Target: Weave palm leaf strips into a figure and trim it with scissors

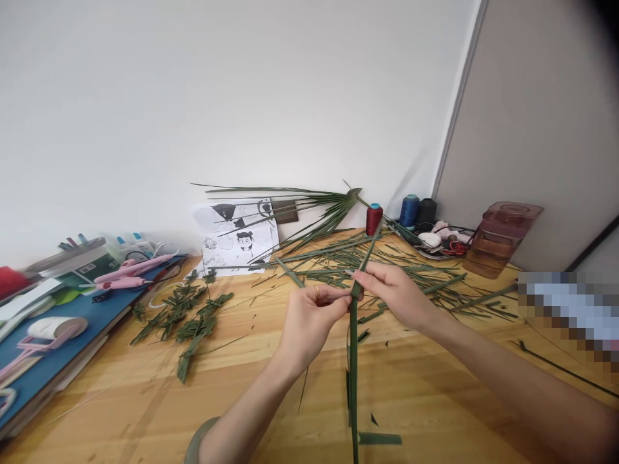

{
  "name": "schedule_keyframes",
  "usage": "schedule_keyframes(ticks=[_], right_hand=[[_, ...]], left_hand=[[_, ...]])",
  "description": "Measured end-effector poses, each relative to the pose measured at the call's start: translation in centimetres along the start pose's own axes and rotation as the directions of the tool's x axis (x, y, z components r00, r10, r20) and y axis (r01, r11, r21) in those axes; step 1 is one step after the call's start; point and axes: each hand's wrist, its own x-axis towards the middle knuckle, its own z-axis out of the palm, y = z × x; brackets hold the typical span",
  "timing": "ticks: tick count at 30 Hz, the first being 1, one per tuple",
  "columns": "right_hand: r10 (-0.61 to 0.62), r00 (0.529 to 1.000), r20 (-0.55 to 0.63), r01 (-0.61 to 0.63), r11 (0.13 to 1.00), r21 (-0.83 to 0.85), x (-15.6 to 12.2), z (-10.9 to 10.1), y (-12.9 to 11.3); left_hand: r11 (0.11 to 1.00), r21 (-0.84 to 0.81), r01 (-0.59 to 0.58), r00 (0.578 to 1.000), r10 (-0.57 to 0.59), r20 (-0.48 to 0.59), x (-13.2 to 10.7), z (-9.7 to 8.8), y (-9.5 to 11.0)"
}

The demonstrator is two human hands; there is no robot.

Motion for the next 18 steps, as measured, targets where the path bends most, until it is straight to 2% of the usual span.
schedule_keyframes(ticks=[9, 12, 18], right_hand=[[0.073, 0.982, 0.176, -0.075, 0.997, 0.005, 0.2, -1.3, -0.7], [0.061, 0.985, 0.162, -0.062, 0.998, -0.004, 0.1, -1.3, -0.9], [-0.069, 0.994, 0.086, 0.071, 0.997, -0.026, -0.1, -1.0, -1.0]], left_hand=[[0.994, 0.075, -0.079, 0.997, 0.078, 0.01, -0.2, -0.1, -0.3], [0.989, 0.108, -0.1, 0.995, 0.099, 0.017, -0.3, -0.1, -0.3], [0.971, 0.196, -0.137, 0.988, 0.121, 0.095, -0.4, -0.5, 0.7]])
